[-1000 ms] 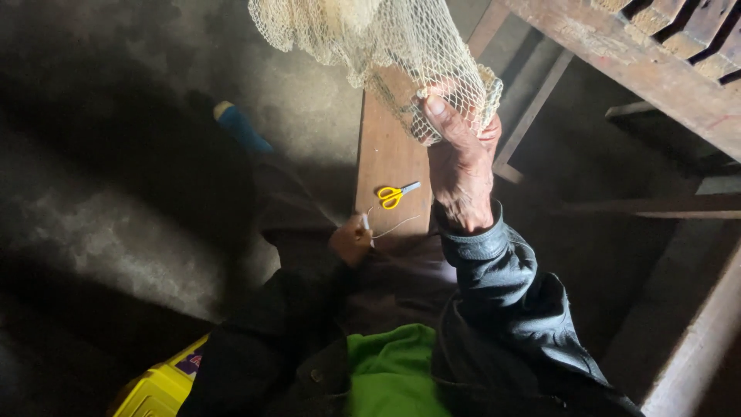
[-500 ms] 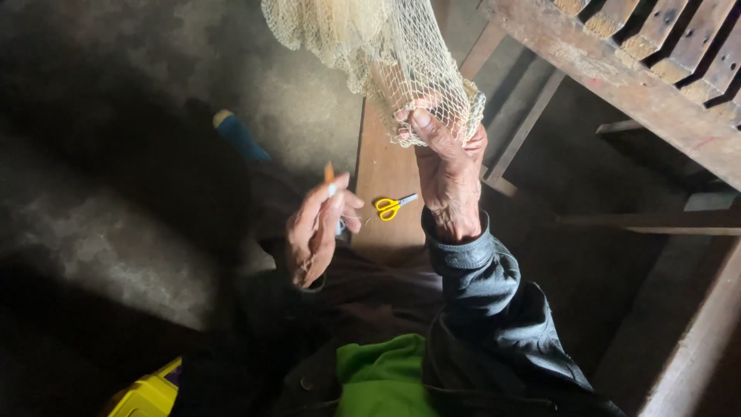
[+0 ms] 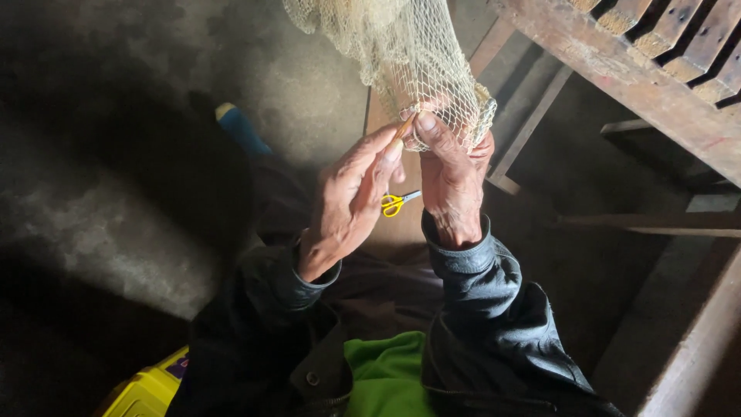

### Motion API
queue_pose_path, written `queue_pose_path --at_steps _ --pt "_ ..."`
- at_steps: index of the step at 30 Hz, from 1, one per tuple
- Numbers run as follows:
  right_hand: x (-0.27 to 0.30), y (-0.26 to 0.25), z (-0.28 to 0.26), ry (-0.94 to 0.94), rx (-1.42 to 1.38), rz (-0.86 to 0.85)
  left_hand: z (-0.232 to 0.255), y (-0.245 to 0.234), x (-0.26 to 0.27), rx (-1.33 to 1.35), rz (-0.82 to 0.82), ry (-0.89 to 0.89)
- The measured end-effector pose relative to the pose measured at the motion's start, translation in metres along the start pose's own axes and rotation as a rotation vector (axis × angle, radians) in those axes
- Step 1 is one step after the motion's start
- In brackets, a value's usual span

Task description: Repairing a fine-mesh fishing net using a yellow shuttle tool to weave and knot the material.

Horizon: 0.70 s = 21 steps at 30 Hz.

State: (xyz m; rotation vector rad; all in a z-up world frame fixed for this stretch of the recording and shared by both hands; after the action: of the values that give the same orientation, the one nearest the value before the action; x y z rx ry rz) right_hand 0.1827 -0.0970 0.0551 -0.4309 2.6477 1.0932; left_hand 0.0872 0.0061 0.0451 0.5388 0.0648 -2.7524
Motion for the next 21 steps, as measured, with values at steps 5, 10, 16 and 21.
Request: queue_pose_path --at_steps 5,10,16,21 --pt "0.000 0.009 -0.008 -0.020 0.022 -0.005 -0.010 0.000 -0.002 0.040 0.026 -0.059" --pt "0.004 -0.013 0.009 -0.009 0.017 0.006 -0.014 0.001 -0.002 0.011 0.013 -0.102" --pt "0.007 -0.015 0.007 -0.012 0.037 0.012 -0.015 0.007 -0.002 0.036 -0.010 -0.165" --pt "0.011 -0.022 0.012 -0.038 0.060 -0.003 -0.020 0.008 0.001 0.087 -0.005 -0.274"
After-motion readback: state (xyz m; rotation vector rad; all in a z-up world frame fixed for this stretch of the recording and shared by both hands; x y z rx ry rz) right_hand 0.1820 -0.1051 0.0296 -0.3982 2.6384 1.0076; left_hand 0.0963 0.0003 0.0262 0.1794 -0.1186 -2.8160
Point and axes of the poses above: each hand's wrist, its own x-axis away from the middle knuckle, its own y-axis out of the palm, z = x × y, the point moved 9 cm from there along -x, towards the middle knuckle, and after that the axes turned 5 degrees about -y, right-handed, at the moved point
